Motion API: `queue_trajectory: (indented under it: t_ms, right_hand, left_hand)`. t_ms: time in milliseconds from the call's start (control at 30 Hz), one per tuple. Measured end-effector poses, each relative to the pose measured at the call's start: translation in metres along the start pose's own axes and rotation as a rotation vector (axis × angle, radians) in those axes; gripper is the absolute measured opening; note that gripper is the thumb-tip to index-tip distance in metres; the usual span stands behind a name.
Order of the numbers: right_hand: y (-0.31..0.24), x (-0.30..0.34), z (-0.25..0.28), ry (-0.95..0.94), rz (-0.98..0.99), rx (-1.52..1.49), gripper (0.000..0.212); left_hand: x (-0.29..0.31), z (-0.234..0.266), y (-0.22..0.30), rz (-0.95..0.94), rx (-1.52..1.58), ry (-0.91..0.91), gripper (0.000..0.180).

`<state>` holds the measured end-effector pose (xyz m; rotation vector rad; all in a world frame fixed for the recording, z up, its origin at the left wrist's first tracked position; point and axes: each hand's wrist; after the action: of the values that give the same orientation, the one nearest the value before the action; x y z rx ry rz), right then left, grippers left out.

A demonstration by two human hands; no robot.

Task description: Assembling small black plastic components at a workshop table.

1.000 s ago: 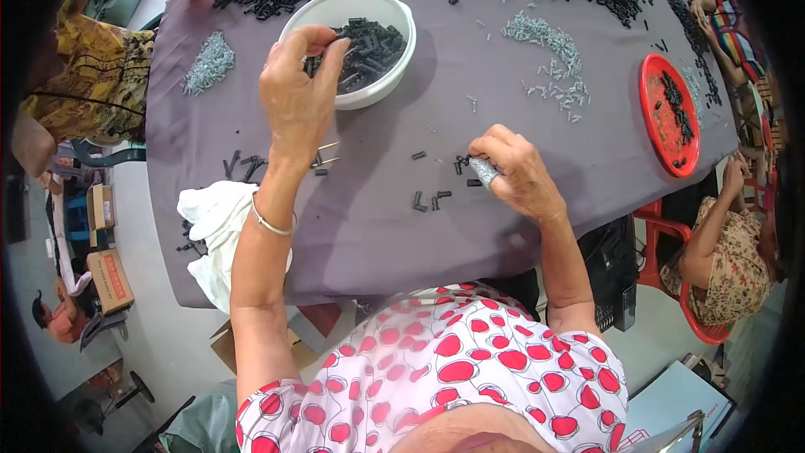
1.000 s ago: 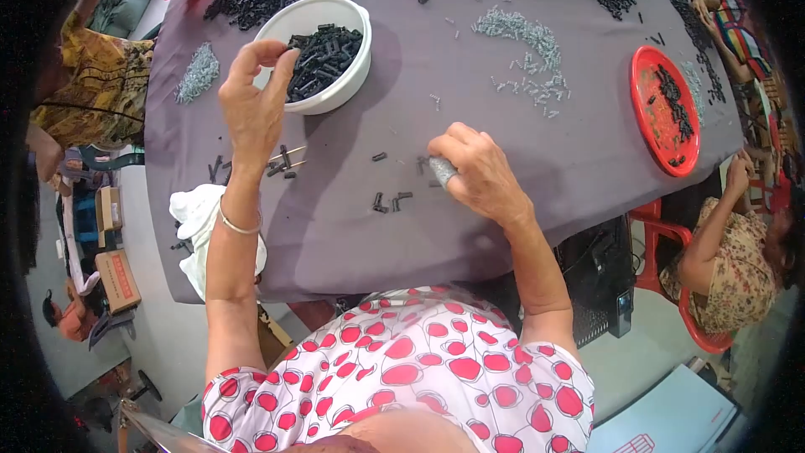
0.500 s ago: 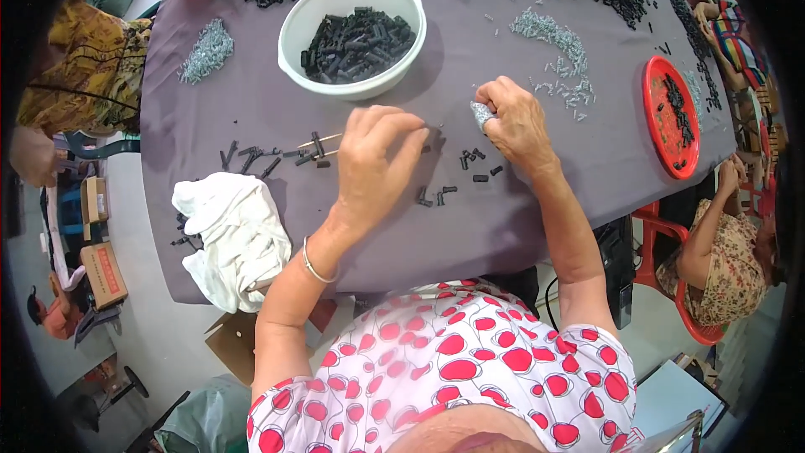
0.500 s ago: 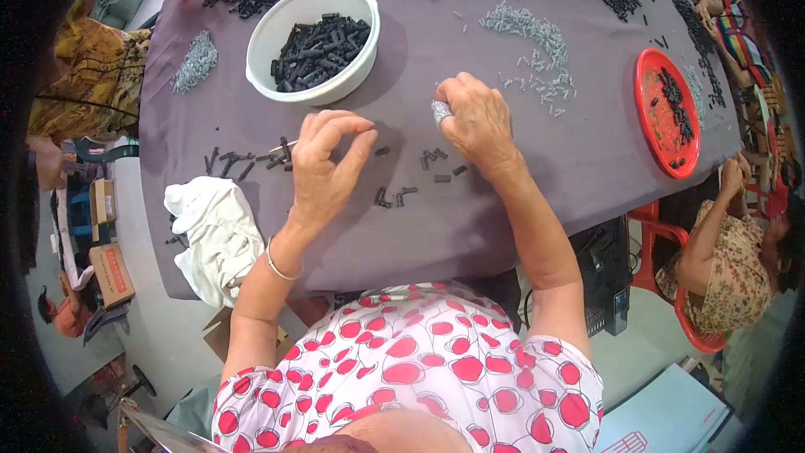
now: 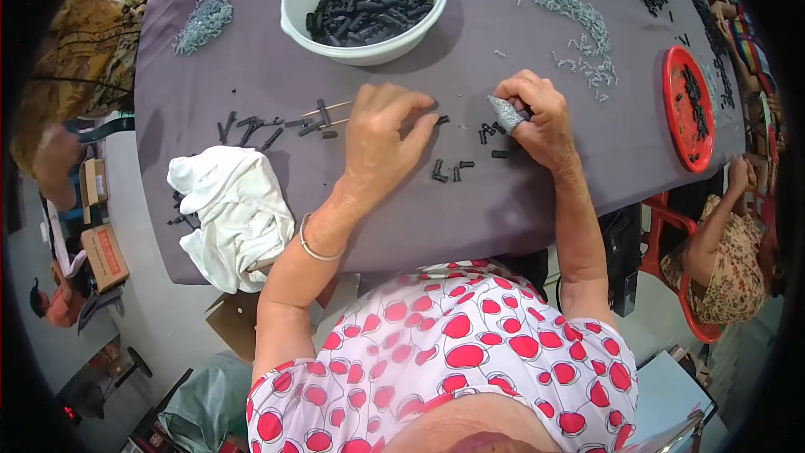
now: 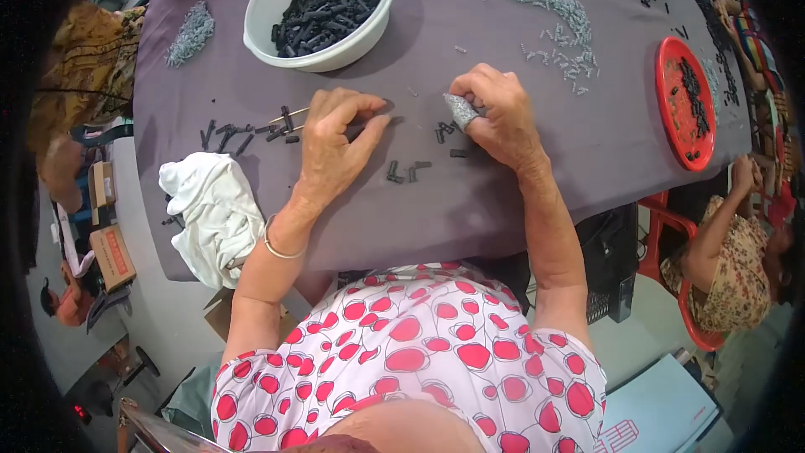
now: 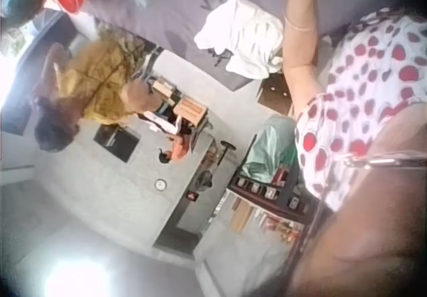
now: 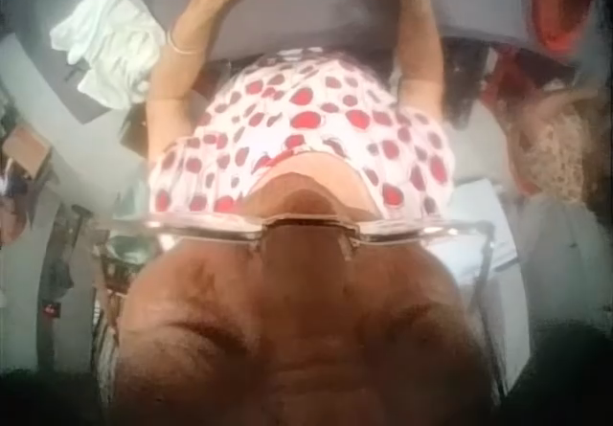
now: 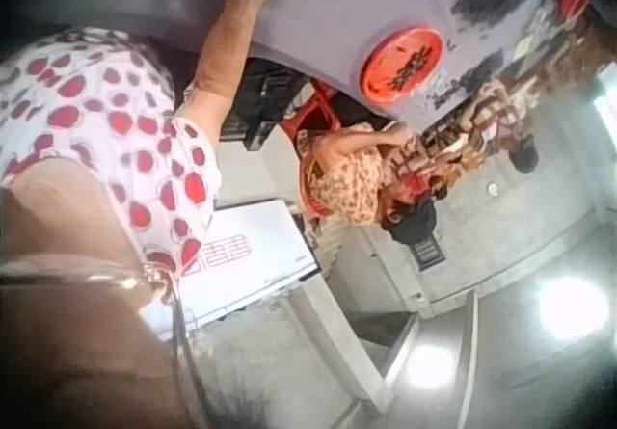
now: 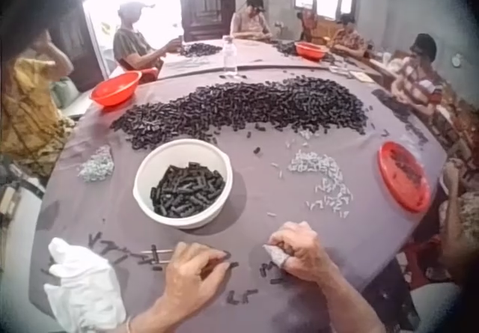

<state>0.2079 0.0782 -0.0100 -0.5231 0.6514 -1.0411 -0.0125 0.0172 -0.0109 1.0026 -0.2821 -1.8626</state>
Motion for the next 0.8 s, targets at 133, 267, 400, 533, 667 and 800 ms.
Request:
queue_trajectory:
  t_ms: [133, 267, 400, 533, 667, 800]
  right_hand:
    - [0.003, -0.001, 0.006, -0.105, 0.036, -0.054, 0.017]
    - [0.004, 0.000, 0.018, -0.186, -0.038, -0.190, 0.018]
    - [0.000, 0.015, 0.039, -0.213, -0.185, -0.279, 0.019]
    - [0.007, 0.022, 0.050, -0.257, -0.187, -0.236, 0.018]
    - [-0.008, 0.026, 0.046, -0.309, -0.134, -0.188, 0.022]
    - [-0.010, 0.032, 0.028, -0.286, 0.044, -0.026, 0.032]
  left_hand:
    - [0.002, -0.001, 0.000, 0.001, -0.007, 0.021, 0.015]
    - [0.003, -0.002, -0.002, 0.002, -0.014, 0.023, 0.013]
    - [0.002, -0.001, -0.002, 0.021, 0.011, 0.009, 0.013]
    - [0.000, 0.000, -0.002, 0.037, 0.021, 0.015, 0.011]
    - [0.000, 0.000, -0.005, 0.060, 0.041, 0.032, 0.009]
    - [0.000, -0.001, -0.004, 0.070, 0.066, 0.036, 0.009]
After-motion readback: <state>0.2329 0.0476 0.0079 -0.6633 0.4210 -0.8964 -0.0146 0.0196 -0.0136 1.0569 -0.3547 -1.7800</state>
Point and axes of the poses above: each hand's wrist, its own x-axis away from the middle knuckle, its own z-axis out of the back of the hand, y = z × x, and after that the axes turned 11 degrees about -z, right-handed
